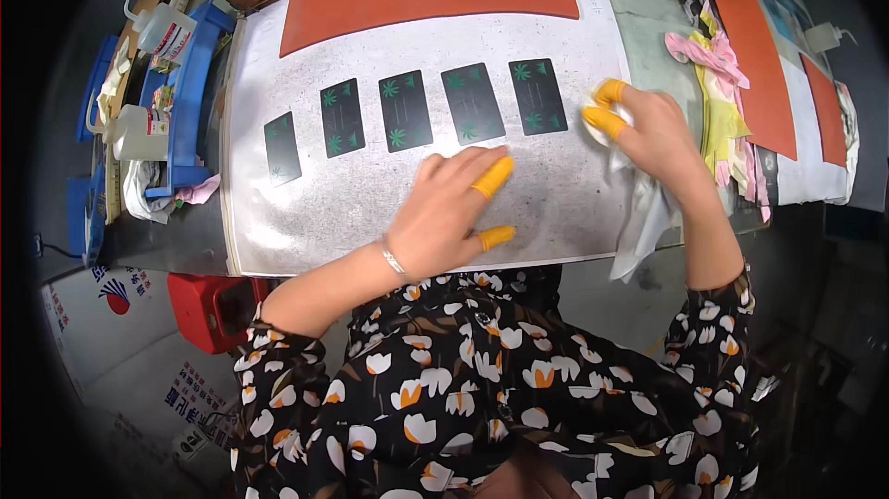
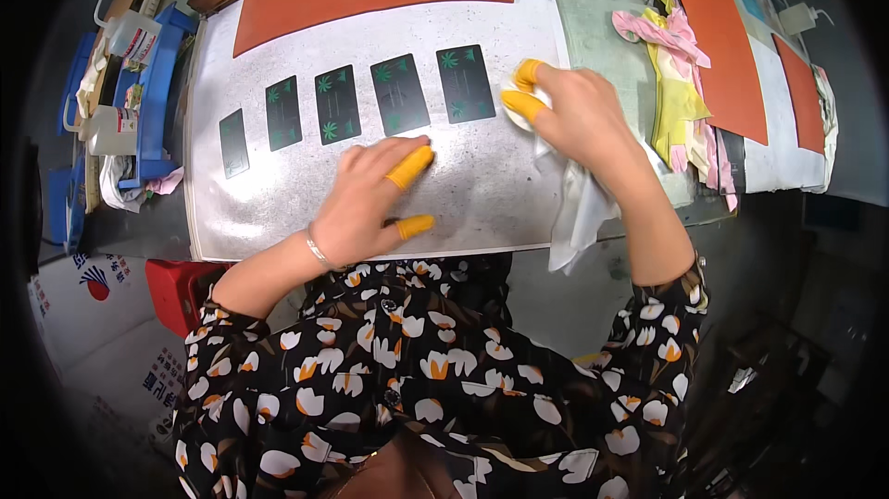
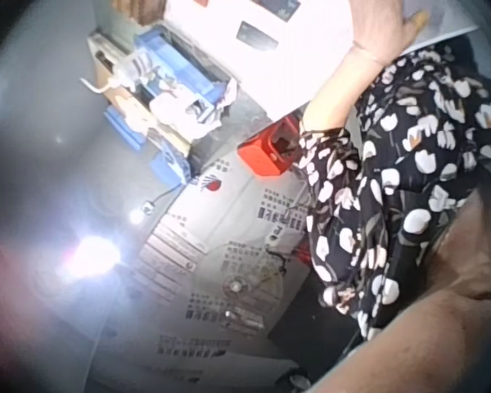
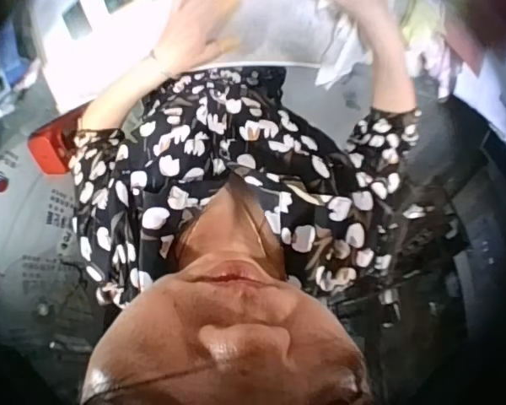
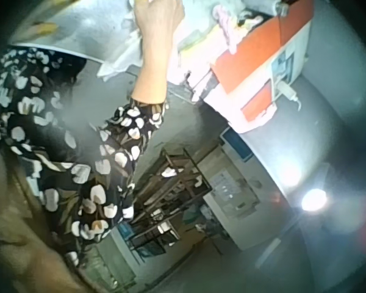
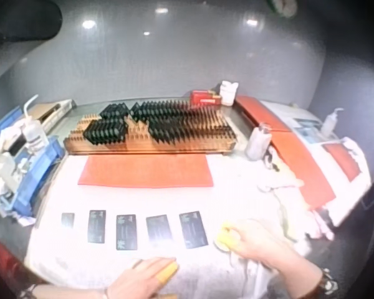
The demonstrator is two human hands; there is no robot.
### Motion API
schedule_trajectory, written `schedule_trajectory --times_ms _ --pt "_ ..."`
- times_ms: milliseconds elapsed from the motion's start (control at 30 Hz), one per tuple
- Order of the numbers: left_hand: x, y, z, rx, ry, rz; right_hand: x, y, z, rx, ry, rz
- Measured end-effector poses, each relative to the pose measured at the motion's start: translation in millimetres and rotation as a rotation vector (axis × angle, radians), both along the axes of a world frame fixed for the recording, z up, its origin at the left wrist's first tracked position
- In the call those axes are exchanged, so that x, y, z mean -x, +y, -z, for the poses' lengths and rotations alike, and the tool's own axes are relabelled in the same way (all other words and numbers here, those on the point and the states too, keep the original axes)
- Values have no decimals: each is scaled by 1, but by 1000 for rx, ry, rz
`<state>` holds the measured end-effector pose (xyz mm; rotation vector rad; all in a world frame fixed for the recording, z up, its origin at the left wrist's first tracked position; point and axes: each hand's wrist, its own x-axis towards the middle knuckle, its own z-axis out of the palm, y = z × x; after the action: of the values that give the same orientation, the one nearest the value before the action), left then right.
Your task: Cleaning and wiping small rectangular glass plates using a cloth and cleaning solution at a workbench.
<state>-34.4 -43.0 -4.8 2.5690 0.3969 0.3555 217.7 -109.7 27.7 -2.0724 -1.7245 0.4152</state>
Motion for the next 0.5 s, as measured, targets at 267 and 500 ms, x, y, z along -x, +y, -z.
schedule_trajectory --times_ms 267,500 --pt "-31 -12 10 -155 91 5 1 38 24 76 -218 -146" --pt "-34 -15 7 -105 136 -38 3 49 27 99 -228 -146"
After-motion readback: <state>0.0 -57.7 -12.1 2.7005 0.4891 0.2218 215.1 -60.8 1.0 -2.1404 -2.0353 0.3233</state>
